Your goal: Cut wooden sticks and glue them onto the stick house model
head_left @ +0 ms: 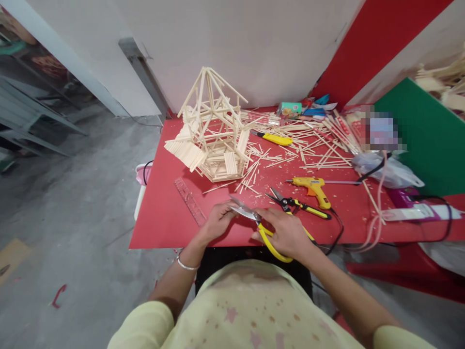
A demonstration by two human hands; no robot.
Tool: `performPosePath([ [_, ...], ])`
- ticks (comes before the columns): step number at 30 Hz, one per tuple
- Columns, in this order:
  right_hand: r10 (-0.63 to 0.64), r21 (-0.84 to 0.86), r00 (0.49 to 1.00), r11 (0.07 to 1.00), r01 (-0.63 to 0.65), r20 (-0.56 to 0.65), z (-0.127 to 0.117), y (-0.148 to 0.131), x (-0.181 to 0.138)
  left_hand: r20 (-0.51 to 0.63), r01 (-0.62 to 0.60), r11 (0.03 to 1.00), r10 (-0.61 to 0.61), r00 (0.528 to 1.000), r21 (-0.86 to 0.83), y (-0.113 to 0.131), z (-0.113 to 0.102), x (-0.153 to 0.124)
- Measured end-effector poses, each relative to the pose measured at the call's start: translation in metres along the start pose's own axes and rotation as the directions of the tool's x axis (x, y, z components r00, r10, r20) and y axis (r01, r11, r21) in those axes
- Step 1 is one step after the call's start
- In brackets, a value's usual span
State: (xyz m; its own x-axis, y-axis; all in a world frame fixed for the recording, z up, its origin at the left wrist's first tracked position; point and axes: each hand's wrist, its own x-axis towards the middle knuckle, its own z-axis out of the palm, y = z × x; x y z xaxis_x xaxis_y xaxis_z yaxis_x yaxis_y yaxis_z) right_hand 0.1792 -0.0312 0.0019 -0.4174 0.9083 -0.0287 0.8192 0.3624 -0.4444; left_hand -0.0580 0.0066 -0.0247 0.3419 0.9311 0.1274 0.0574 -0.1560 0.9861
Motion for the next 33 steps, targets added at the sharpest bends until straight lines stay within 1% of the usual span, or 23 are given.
performPosePath([
  [3,-0.039,0.046,0.999,0.998,0.038,0.022,-0.002,0.002,0.001,0.067,0.012,1.0,-0.011,0.998,-0.006,0.0,-0.006,0.001],
  [6,-0.065,0.074,0.997,0.995,0.062,0.032,-0.002,0.004,0.001,0.126,0.06,0.997,-0.054,0.991,-0.043,-0.002,-0.011,0.0],
  [11,-0.065,0.058,0.998,0.996,0.064,0.009,0.0,0.005,-0.002,0.152,0.132,0.985,-0.115,0.982,-0.111,-0.006,-0.015,-0.001],
  [16,-0.068,0.031,0.996,0.997,0.067,0.049,-0.006,0.003,-0.001,0.214,0.194,0.963,-0.153,0.965,-0.185,-0.008,-0.017,0.0],
  [21,-0.077,0.012,0.994,0.997,0.077,0.072,-0.009,0.002,0.002,0.277,0.279,0.925,-0.206,0.938,-0.257,-0.001,-0.017,0.005],
  [24,-0.079,0.012,0.994,0.997,0.079,0.08,-0.009,0.002,0.002,0.289,0.307,0.917,-0.231,0.929,-0.254,0.004,-0.018,0.008],
  [28,-0.101,0.057,0.993,0.994,0.097,0.066,-0.009,0.004,0.001,0.303,0.353,0.902,-0.274,0.913,-0.248,0.006,-0.018,0.008],
  [33,-0.116,0.1,0.989,0.989,0.107,0.094,-0.01,0.002,0.0,0.306,0.327,0.908,-0.243,0.92,-0.262,0.004,-0.018,0.007],
])
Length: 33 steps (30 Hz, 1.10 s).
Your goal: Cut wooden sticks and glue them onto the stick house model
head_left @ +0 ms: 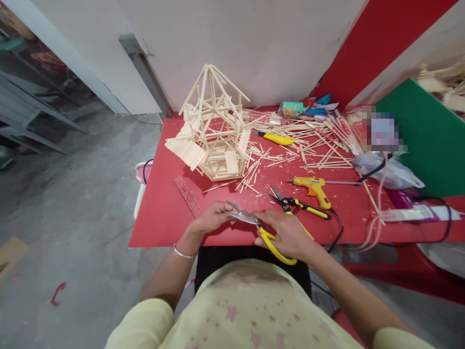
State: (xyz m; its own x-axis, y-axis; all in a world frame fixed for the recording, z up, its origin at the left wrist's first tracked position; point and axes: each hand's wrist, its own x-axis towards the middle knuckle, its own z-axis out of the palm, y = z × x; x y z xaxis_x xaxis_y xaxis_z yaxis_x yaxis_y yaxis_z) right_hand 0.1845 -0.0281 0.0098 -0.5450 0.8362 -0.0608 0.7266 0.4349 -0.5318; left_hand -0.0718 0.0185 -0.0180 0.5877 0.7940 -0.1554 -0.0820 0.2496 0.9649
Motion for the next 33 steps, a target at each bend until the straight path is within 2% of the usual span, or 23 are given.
performPosePath([
  [7,0.02,0.045,1.0,0.999,-0.02,-0.004,0.005,0.0,0.001,0.033,-0.016,1.0,0.015,0.999,0.025,-0.002,-0.004,-0.001],
  [13,0.013,-0.03,0.996,0.999,-0.016,-0.083,0.009,0.003,-0.001,0.008,0.011,1.0,-0.011,1.0,-0.006,-0.008,-0.004,-0.002],
  [15,0.021,-0.008,0.995,1.0,-0.022,-0.101,0.011,0.002,-0.001,-0.01,0.006,0.999,-0.006,1.0,-0.032,-0.01,-0.003,-0.002],
  [18,0.107,0.024,0.989,0.994,-0.105,-0.098,0.016,-0.002,0.001,-0.037,0.004,0.998,-0.007,0.999,-0.067,-0.008,-0.002,-0.003],
  [22,0.306,-0.16,0.939,0.93,-0.33,-0.157,0.028,-0.007,0.008,-0.155,-0.014,0.988,-0.01,0.988,-0.151,-0.005,-0.002,-0.007],
  [24,0.271,-0.224,0.94,0.922,-0.315,-0.206,0.035,-0.009,0.01,-0.236,-0.048,0.98,0.001,0.972,-0.194,-0.003,-0.003,-0.009],
  [28,0.123,-0.208,0.949,0.96,-0.188,-0.289,0.039,-0.003,0.003,-0.334,-0.119,0.965,0.035,0.942,-0.235,0.003,-0.002,-0.005],
  [30,0.152,-0.2,0.925,0.952,-0.232,-0.349,0.034,0.008,-0.008,-0.378,-0.137,0.956,0.03,0.925,-0.26,0.008,-0.001,-0.001],
  [33,0.263,-0.21,0.857,0.899,-0.385,-0.443,0.02,0.035,-0.027,-0.445,-0.17,0.943,0.026,0.895,-0.286,0.017,-0.001,0.005],
])
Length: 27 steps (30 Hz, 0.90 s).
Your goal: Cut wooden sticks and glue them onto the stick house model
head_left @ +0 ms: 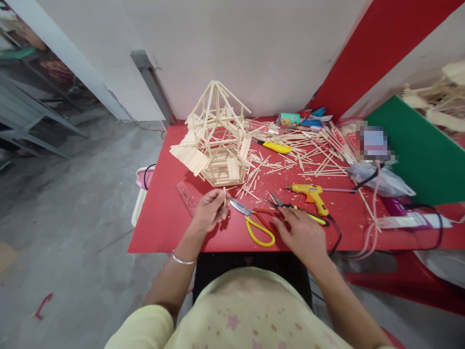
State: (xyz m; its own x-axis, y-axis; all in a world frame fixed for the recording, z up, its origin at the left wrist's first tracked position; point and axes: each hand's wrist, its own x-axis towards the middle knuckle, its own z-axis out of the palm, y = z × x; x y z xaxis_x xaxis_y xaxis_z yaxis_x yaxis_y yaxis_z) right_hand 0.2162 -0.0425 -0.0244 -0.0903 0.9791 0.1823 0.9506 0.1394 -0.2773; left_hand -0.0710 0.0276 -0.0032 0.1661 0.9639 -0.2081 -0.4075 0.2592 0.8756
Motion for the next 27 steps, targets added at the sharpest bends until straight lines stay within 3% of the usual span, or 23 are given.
performPosePath([
  [3,0.147,-0.112,0.988,0.982,-0.151,-0.049,-0.011,0.037,0.003,-0.053,-0.028,1.0,0.028,0.998,-0.009,0.005,0.003,0.006],
  [6,0.318,-0.211,0.942,0.919,-0.334,-0.108,-0.02,0.065,0.018,-0.108,-0.065,0.998,0.066,0.992,0.006,0.007,0.004,0.013],
  [11,0.551,-0.252,0.825,0.821,-0.512,0.122,-0.02,0.092,0.058,-0.191,-0.175,0.982,0.185,0.964,0.069,0.01,0.007,0.029],
  [14,0.609,-0.222,0.766,0.791,-0.57,0.203,-0.014,0.104,0.075,-0.204,-0.223,0.966,0.247,0.947,0.133,0.015,0.01,0.034],
  [18,0.58,-0.152,0.79,0.815,-0.559,0.2,-0.012,0.115,0.074,-0.196,-0.241,0.953,0.276,0.941,0.184,0.021,0.011,0.03],
  [21,0.563,-0.075,0.822,0.826,-0.558,0.086,-0.025,0.107,0.059,-0.177,-0.247,0.949,0.282,0.943,0.195,0.021,0.01,0.027],
  [23,0.538,0.085,0.842,0.842,-0.533,-0.044,-0.041,0.089,0.048,-0.161,-0.24,0.95,0.273,0.948,0.198,0.02,0.008,0.025],
  [25,0.51,0.273,0.859,0.834,-0.48,-0.05,-0.061,0.064,0.041,-0.155,-0.227,0.955,0.258,0.954,0.193,0.019,0.006,0.025],
  [27,0.441,0.405,0.897,0.817,-0.41,0.018,-0.08,0.035,0.04,-0.15,-0.22,0.959,0.247,0.957,0.179,0.018,0.004,0.027],
])
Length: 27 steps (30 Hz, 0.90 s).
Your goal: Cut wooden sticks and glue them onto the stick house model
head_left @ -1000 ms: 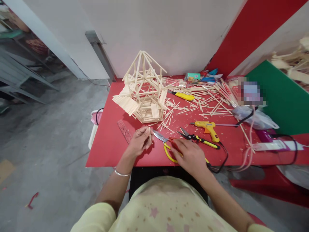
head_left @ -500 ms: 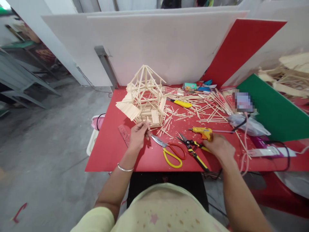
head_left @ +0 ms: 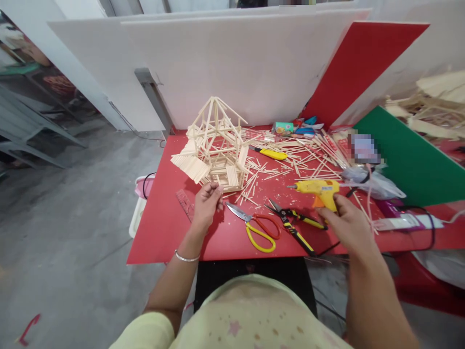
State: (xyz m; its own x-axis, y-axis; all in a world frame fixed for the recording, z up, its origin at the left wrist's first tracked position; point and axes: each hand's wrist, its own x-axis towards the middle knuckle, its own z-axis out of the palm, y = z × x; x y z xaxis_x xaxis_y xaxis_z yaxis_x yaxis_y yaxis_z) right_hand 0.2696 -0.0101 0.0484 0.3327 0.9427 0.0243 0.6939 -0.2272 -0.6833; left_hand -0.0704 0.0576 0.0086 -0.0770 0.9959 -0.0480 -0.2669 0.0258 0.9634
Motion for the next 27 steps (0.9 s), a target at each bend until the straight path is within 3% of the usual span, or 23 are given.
performPosePath([
  [3,-0.133,0.183,0.991,0.975,0.124,0.035,-0.004,-0.045,-0.01,0.009,-0.005,1.0,0.005,1.0,-0.027,-0.005,-0.001,0.005],
  [5,-0.246,0.213,0.969,0.949,0.235,0.026,-0.001,-0.073,-0.012,0.012,-0.012,0.999,0.012,1.0,-0.044,-0.007,-0.001,0.008],
  [8,-0.333,0.023,0.937,0.941,0.337,-0.101,0.01,-0.109,-0.009,0.038,-0.018,0.998,0.02,0.999,-0.061,-0.007,0.001,0.009],
  [11,-0.408,-0.242,0.88,0.904,0.353,-0.241,0.028,-0.133,-0.005,0.05,-0.017,0.998,0.02,0.999,-0.064,-0.004,0.004,0.009],
  [14,-0.546,-0.474,0.788,0.795,0.378,-0.285,0.046,-0.143,-0.001,0.019,0.014,0.995,-0.012,1.0,-0.098,-0.001,0.007,0.009],
  [17,-0.667,-0.618,0.71,0.661,0.425,-0.225,0.058,-0.147,0.004,-0.001,0.026,0.991,-0.026,1.0,-0.131,-0.001,0.009,0.009],
  [21,-0.72,-0.698,0.681,0.556,0.451,-0.133,0.064,-0.152,0.009,0.0,0.025,0.989,-0.025,1.0,-0.147,-0.004,0.009,0.012],
  [27,-0.747,-0.715,0.66,0.507,0.482,-0.085,0.068,-0.163,0.015,-0.008,0.028,0.987,-0.03,1.0,-0.157,-0.005,0.008,0.015],
])
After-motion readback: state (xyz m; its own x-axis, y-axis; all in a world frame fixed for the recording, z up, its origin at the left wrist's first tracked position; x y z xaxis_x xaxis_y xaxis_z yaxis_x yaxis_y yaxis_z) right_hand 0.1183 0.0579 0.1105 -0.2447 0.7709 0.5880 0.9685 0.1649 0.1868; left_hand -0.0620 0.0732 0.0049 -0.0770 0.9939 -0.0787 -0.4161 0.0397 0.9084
